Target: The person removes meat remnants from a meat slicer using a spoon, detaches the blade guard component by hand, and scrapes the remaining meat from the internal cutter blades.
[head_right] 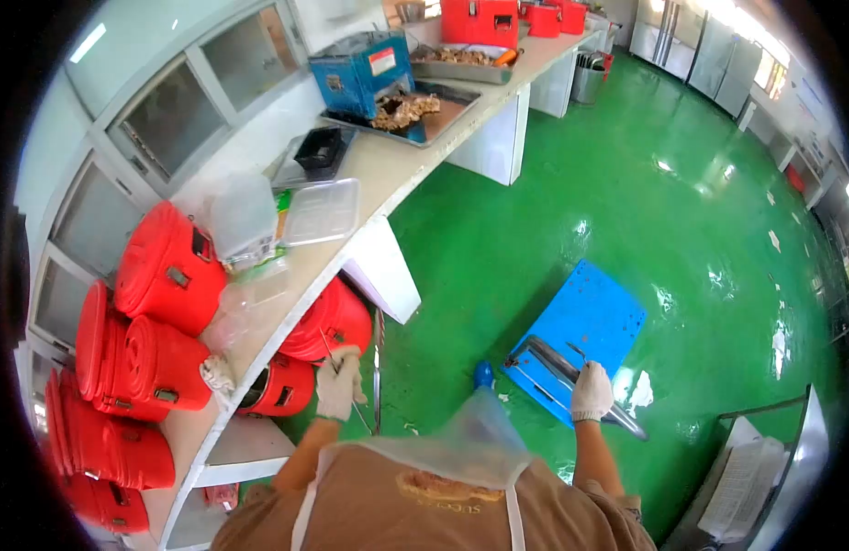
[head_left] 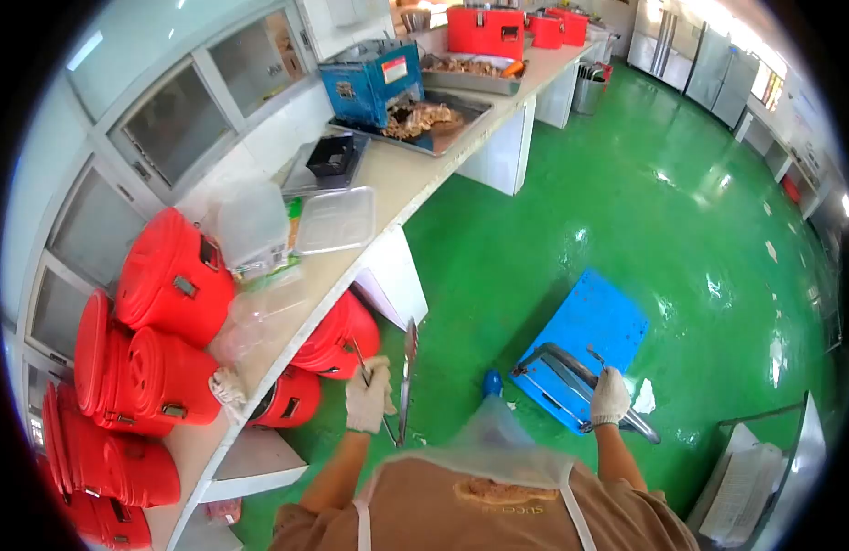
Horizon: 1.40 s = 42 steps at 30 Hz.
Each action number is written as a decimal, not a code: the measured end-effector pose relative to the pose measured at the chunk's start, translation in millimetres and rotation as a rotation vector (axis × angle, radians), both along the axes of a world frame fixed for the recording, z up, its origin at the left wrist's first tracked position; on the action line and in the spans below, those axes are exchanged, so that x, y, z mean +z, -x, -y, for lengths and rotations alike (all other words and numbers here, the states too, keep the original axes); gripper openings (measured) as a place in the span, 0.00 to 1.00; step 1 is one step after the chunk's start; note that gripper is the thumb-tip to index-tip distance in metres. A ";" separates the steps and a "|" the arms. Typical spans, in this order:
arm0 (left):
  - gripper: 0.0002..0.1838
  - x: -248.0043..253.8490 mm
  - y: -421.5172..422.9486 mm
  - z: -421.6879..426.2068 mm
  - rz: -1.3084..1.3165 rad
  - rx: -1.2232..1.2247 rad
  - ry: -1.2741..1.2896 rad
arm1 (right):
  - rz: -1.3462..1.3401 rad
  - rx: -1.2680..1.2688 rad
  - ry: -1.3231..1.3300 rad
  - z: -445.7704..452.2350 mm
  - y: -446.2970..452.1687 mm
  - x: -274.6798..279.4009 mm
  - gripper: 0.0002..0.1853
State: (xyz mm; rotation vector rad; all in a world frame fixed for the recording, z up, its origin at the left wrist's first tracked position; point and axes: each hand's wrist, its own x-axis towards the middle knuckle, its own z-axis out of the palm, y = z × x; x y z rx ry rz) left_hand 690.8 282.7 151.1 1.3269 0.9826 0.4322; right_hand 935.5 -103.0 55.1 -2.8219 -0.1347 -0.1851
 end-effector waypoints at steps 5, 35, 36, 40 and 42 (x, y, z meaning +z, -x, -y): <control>0.13 13.1 -126.9 -48.4 0.064 0.049 0.027 | -0.079 -0.061 -0.024 9.9 -48.8 17.6 0.11; 0.30 -24.5 -550.5 -430.4 -0.514 0.523 -0.273 | -0.339 0.739 -0.750 -596.9 -701.3 295.7 0.15; 0.32 -29.5 -553.3 -429.1 -0.598 0.519 -0.337 | -0.295 0.892 -0.698 -620.0 -723.8 304.8 0.14; 0.38 -42.3 -571.7 -410.4 -0.797 0.695 -0.641 | 0.098 1.408 -0.400 -744.3 -774.4 339.7 0.14; 0.34 -20.2 -582.5 -412.6 -0.689 0.825 -0.887 | 0.186 1.601 -0.384 -796.6 -784.0 354.9 0.12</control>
